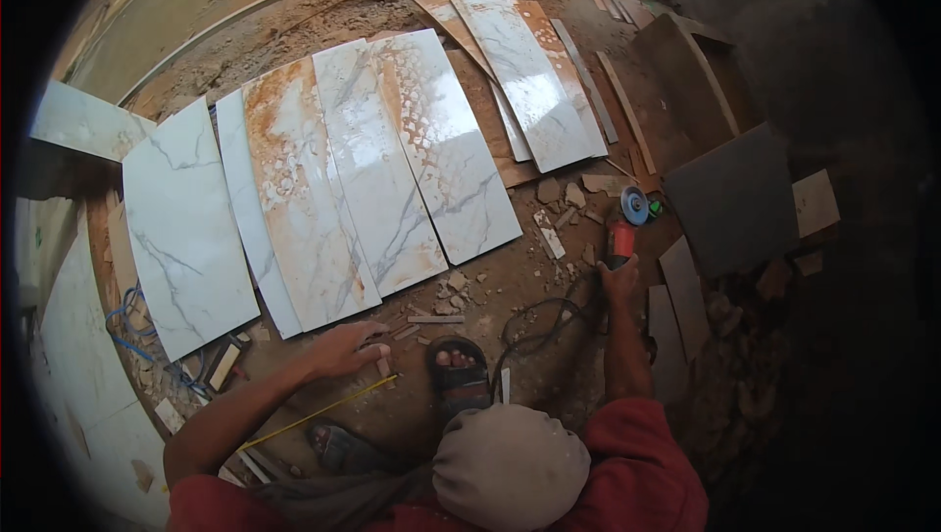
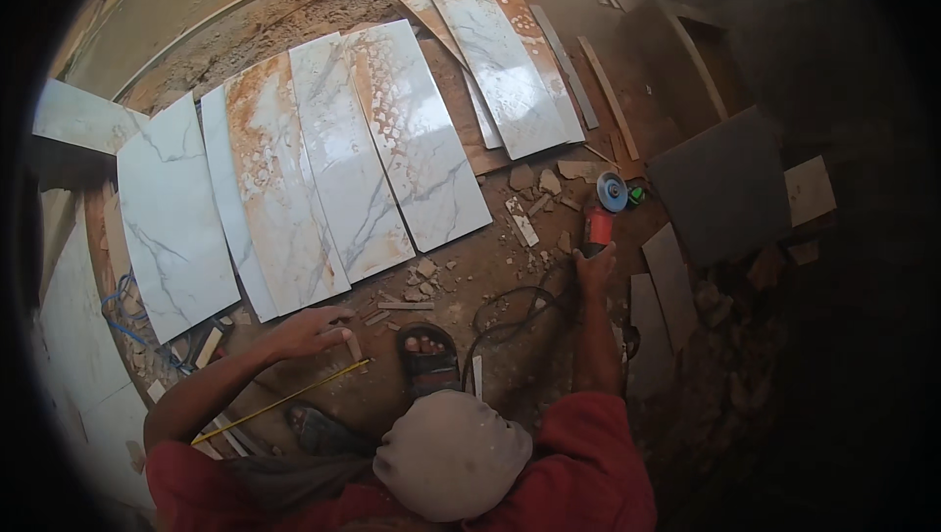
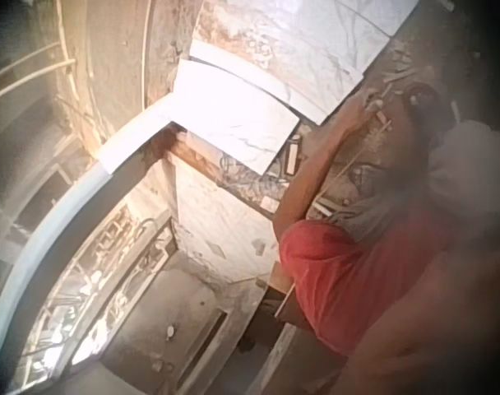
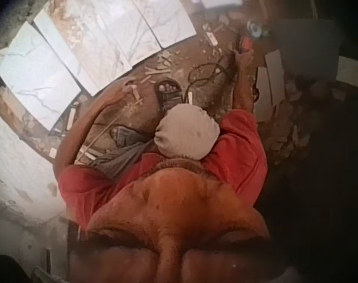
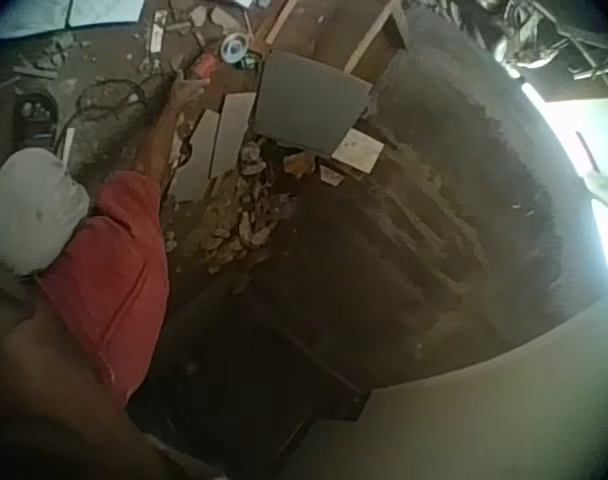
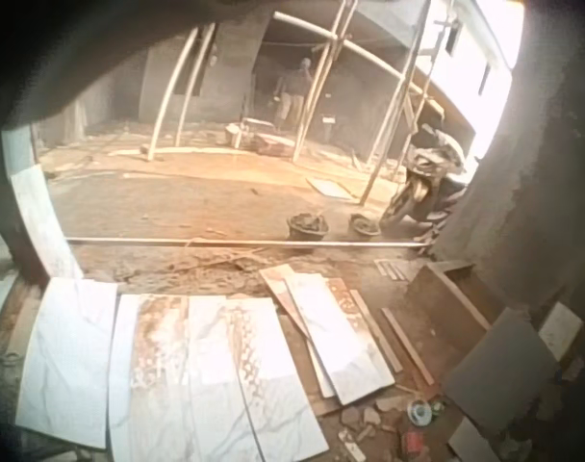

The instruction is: The person measures tiles with a tape measure, cuts a tile using an angle grinder, and aligns the cut tiles side by side by hand.

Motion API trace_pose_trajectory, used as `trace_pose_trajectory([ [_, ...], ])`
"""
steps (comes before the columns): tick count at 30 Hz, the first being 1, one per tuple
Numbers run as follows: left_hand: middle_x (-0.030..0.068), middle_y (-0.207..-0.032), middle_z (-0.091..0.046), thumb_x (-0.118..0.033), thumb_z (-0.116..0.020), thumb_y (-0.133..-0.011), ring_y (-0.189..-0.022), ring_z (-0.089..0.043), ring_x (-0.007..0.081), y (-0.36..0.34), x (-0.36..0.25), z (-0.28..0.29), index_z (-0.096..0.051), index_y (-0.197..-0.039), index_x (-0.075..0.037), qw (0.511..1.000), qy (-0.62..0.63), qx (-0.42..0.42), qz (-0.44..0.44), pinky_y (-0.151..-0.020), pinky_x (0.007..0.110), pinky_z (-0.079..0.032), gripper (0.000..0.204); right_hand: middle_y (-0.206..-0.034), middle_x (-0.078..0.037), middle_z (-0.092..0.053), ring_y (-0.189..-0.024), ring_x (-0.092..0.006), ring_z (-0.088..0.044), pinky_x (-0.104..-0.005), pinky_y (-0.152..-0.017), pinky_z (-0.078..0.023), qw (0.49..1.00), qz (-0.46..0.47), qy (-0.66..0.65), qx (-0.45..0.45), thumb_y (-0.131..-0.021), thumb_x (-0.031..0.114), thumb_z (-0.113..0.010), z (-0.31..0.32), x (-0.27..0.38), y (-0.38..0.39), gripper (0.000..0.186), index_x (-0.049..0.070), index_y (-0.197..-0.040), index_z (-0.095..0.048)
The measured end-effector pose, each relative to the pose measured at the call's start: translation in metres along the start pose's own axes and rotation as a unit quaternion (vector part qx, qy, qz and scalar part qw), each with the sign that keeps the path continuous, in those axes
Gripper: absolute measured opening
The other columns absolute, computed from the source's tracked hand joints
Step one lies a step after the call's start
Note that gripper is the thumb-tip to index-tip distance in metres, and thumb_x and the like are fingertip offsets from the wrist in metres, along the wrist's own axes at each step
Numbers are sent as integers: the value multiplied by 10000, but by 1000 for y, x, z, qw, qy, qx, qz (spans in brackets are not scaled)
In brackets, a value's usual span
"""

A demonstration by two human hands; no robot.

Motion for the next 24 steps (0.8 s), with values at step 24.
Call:
trace_pose_trajectory([
  [24,171,-920,-696,-306,-635,-852,-863,-680,298,74,146,88,-640,-1005,-10,900,66,-415,114,-779,383,-523,334,-1039,-156,-583,-992,-288,-627,-405,-813,-554,666,-137,-590,435,-915,167,-654,-145,214,222,483,-48,-1273,-413],
])
Point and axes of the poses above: each hand's wrist, its own y-axis away from the middle knuckle, its own z-axis out of the back of the hand, x = y × z, the point moved 10 cm from there along -y, towards the middle knuckle
